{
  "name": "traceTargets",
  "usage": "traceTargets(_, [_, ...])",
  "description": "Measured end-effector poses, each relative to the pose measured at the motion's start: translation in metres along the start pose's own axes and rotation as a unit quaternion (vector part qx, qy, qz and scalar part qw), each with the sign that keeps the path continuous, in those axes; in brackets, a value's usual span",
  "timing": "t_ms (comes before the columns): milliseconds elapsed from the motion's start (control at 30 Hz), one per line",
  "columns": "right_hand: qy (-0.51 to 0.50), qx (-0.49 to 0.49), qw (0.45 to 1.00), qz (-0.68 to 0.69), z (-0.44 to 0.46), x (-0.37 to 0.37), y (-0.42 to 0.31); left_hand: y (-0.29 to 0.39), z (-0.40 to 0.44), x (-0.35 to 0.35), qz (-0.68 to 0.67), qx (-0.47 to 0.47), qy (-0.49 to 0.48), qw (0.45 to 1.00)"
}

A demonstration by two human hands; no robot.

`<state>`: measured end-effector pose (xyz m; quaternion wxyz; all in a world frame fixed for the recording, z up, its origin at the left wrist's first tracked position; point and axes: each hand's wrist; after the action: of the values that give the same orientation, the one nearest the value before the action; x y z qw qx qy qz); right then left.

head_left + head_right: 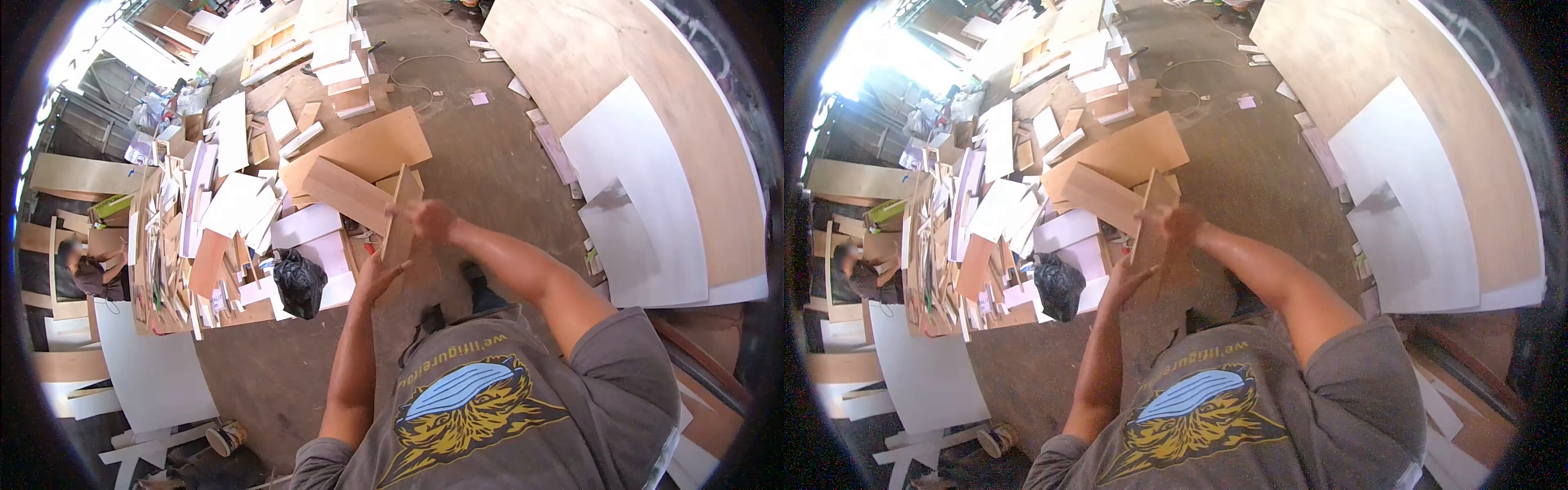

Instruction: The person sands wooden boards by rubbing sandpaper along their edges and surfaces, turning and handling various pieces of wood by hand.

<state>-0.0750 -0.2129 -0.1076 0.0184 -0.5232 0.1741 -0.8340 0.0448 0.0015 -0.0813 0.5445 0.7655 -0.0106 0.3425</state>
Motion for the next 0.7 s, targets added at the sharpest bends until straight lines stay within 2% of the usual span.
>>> traceTargets(67, [0.055, -0.088, 0.994, 0.022, 0.024, 0.004, 0.027, -0.015, 0.006, -0.002, 0.038, 0.018, 0.025, 0.999])
traceTargets(167, [0.033, -0.099, 0.994, -0.004, 0.036, 0.0, 0.017, -0.018, 0.011, -0.001, 0.087, 0.046, 0.042, 0.994])
traceTargets(267, [-0.061, 0.085, 0.994, -0.018, 0.02, 0.005, -0.017, -0.014, 0.01, -0.001, 0.126, 0.076, 0.045, 0.988])
traceTargets(367, [0.0, 0.027, 1.0, 0.013, 0.025, 0.013, 0.002, -0.01, 0.006, -0.003, 0.094, 0.078, 0.053, 0.991])
traceTargets(467, [0.104, -0.105, 0.987, 0.063, 0.054, 0.009, 0.045, -0.004, 0.004, -0.004, 0.099, 0.056, 0.067, 0.991])
traceTargets(567, [0.081, -0.124, 0.988, 0.044, 0.059, -0.001, 0.041, -0.007, 0.006, -0.005, 0.09, 0.059, 0.079, 0.991])
traceTargets(667, [-0.018, -0.038, 0.999, 0.032, 0.047, 0.019, 0.024, -0.021, 0.007, -0.004, 0.082, 0.055, 0.069, 0.993])
traceTargets(700, [0.009, -0.075, 0.996, 0.048, 0.051, 0.022, 0.03, -0.02, 0.007, -0.005, 0.085, 0.06, 0.073, 0.992])
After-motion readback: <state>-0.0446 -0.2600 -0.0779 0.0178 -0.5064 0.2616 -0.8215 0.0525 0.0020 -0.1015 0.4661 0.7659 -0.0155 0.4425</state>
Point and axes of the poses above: each hand's wrist, its own z-axis towards the middle knuckle, its own x-axis out of the back of the hand, y = z × x, and after that the axes turned 10 degrees about y, right-handed
